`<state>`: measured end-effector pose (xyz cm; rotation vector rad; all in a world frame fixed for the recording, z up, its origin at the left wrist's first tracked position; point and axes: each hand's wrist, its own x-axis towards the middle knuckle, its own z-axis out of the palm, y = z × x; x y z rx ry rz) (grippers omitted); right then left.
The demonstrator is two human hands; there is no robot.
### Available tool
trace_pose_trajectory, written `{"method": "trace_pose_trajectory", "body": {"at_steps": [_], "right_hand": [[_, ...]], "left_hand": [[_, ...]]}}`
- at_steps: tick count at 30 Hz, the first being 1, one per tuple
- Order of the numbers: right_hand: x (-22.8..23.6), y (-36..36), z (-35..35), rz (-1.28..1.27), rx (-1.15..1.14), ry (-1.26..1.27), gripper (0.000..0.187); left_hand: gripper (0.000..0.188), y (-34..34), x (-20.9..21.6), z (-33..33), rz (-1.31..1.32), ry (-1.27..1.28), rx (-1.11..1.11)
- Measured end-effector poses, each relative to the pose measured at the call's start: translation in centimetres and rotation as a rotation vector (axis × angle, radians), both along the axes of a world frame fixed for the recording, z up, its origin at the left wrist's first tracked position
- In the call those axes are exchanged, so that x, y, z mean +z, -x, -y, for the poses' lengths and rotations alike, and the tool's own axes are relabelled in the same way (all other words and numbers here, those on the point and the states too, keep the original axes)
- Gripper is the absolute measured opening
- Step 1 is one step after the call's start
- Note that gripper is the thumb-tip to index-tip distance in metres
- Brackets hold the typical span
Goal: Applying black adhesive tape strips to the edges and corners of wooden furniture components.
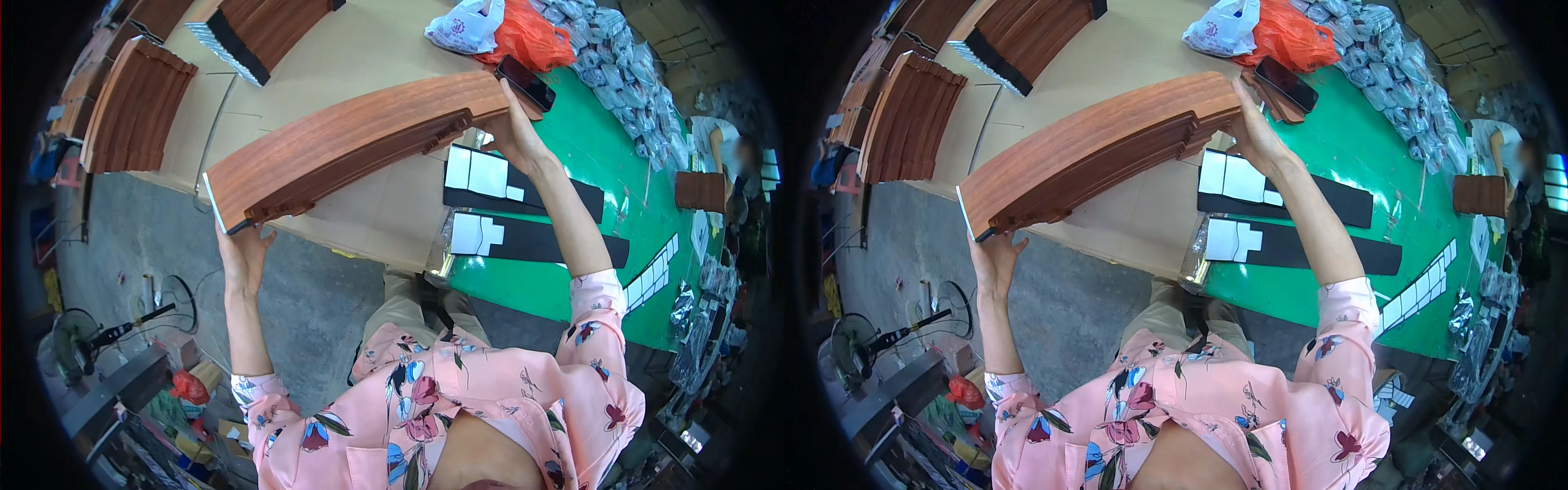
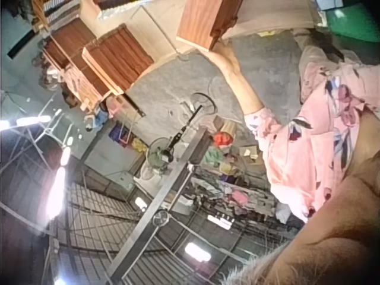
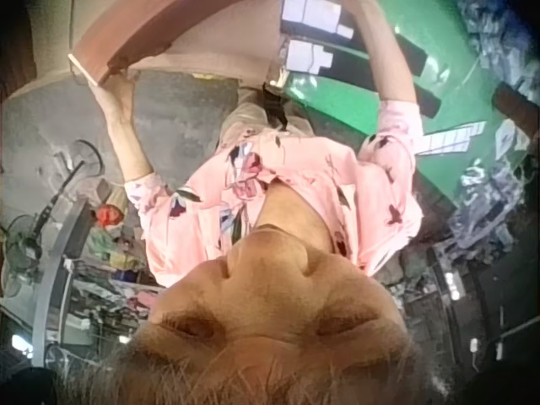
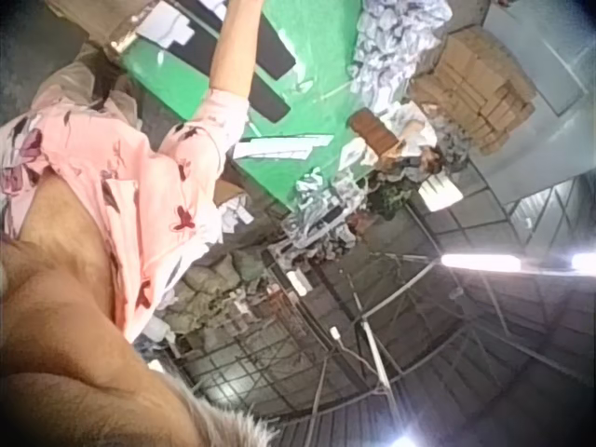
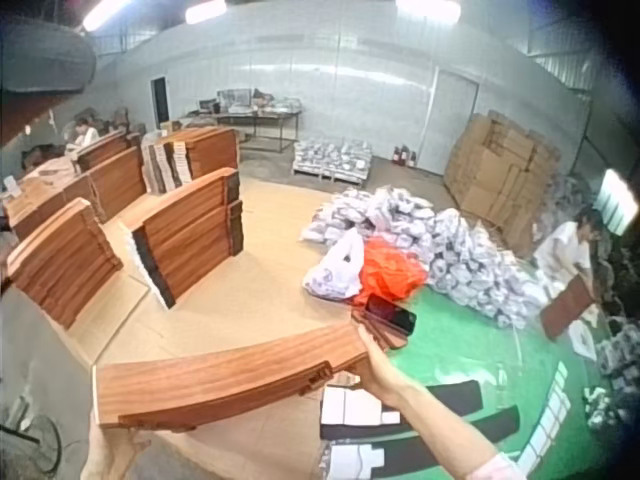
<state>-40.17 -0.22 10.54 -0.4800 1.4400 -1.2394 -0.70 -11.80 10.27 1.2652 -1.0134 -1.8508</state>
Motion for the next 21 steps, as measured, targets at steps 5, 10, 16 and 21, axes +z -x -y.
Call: {"method": "trace_pose_trajectory", "body": {"at_steps": [5,10,16,21], "right_hand": [[-0.3,0.1,-0.5,0.002,0.018,0.026,0.087],[-0.3,-0.4,-0.4,-0.040,0.027,0.068,0.085],[-0.4,0.6,-0.6,-0.046,0.023,0.116,0.087],[-0.4,0.7,-1.6,-0.055,0.031,0.153,0.087]], "left_hand": [[0.086,0.9,-1.3,-0.7,-0.023,-0.017,0.041],[0.085,0.3,-2.0,-0.8,0.019,0.110,0.071],[0.068,1.5,-1.7,-1.7,0.027,0.143,0.122],[0.066,1.5,-1.1,-2.8,0.031,0.167,0.115]]}}
